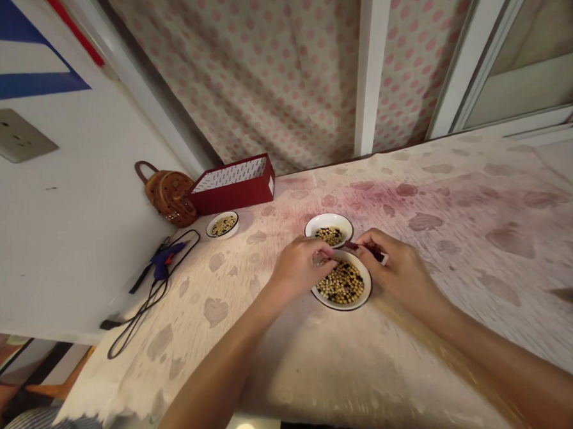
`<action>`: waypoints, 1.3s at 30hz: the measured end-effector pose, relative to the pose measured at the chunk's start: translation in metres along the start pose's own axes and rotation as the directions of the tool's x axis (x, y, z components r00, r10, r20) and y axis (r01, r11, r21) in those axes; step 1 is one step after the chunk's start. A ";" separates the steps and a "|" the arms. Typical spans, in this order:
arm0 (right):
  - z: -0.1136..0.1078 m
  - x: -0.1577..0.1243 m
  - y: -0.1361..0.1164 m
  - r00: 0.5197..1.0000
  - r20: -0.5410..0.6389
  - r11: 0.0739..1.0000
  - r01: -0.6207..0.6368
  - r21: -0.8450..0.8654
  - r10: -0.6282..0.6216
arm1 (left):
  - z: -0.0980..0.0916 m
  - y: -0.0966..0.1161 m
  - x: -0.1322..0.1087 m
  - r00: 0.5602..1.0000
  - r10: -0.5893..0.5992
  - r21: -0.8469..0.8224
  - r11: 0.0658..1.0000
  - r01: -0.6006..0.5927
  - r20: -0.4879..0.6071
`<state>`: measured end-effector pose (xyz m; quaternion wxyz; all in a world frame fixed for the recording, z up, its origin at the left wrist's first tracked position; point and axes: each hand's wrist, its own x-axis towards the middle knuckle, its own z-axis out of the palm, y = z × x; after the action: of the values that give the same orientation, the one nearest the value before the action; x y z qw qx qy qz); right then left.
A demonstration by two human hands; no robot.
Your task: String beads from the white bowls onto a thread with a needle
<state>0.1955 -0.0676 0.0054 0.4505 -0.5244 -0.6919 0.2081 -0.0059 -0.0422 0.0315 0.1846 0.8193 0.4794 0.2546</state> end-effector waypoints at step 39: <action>0.005 -0.002 -0.003 0.979 0.168 0.993 0.115 0.030 -0.118 | 0.018 0.003 -0.013 0.995 0.021 -0.369 0.928 -0.057 -0.102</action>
<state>0.1902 -0.0701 0.0044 0.4067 -0.4587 -0.7550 0.2325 0.0011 -0.0563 0.0158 0.3078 0.7657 0.4146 0.3835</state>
